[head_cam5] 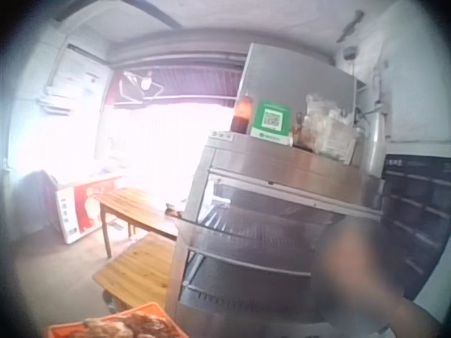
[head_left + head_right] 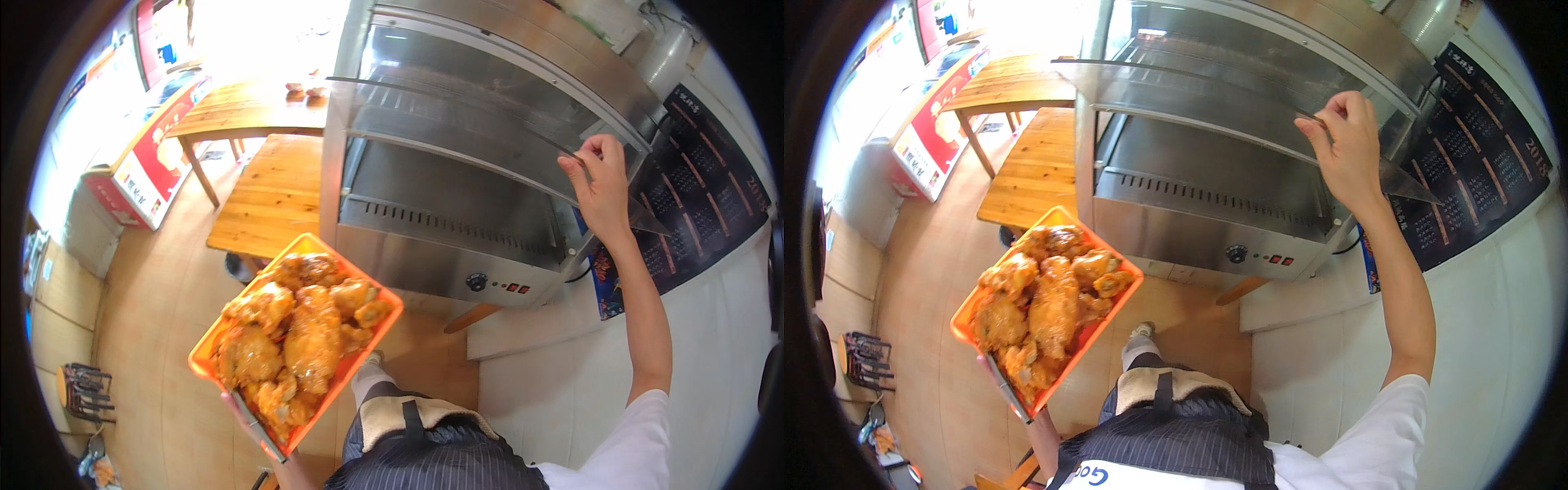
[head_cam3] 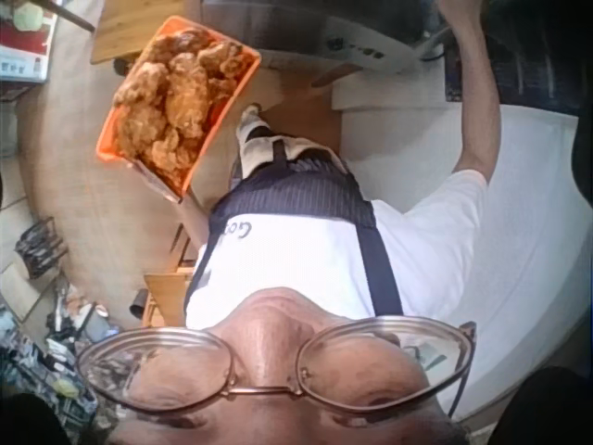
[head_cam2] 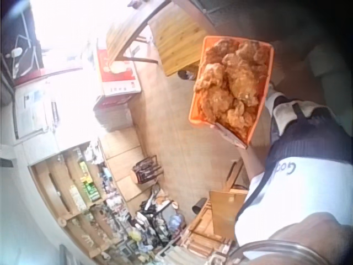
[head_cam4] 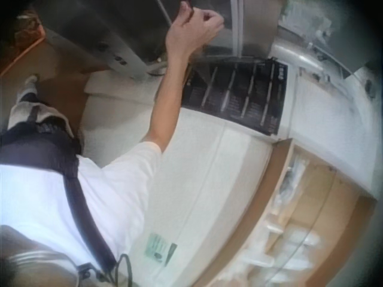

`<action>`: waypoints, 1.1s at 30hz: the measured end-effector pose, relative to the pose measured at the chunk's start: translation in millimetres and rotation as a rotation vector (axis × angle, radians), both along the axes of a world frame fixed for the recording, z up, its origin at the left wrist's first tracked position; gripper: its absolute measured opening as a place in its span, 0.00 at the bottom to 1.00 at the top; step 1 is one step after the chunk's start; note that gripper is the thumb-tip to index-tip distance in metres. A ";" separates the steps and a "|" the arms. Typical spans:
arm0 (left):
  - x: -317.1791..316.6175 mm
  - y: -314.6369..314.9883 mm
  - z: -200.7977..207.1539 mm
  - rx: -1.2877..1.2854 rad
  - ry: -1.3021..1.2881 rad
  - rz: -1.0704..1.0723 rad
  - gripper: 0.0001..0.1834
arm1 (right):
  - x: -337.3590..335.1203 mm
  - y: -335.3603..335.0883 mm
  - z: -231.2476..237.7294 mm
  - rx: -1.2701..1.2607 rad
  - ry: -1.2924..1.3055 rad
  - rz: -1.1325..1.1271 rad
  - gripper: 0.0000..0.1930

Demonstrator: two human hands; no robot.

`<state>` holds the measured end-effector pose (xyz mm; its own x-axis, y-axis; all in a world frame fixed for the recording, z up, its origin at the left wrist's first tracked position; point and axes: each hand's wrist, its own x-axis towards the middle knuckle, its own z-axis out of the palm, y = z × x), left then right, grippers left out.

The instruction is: The person transfers fried chicken pieces from a metal bowl into an orange tray using tongs, then places the tray into a display warmer. The person then uses chopsticks to adjust skewers in a deep fryer.

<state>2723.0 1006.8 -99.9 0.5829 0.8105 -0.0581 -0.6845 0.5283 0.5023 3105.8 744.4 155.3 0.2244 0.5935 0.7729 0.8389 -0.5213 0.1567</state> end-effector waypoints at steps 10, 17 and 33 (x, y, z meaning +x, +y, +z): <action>212.5 -29.3 -10.6 -0.201 -0.159 -0.530 0.32 | 18.3 -4.0 13.2 -0.057 0.049 -0.037 0.13; 340.0 -44.9 -0.5 -0.207 -0.296 -0.776 0.28 | 17.1 -7.7 18.5 -0.128 0.171 -0.028 0.13; 526.3 -65.5 -25.7 -0.134 -0.165 -0.913 0.22 | 7.2 -12.2 2.6 -0.054 0.097 -0.130 0.17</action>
<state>3249.3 941.2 -125.5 0.9994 0.0272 0.0224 -0.0331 0.9427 0.3321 3113.0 732.2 157.9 0.3740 0.5951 0.7113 0.7778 -0.6190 0.1088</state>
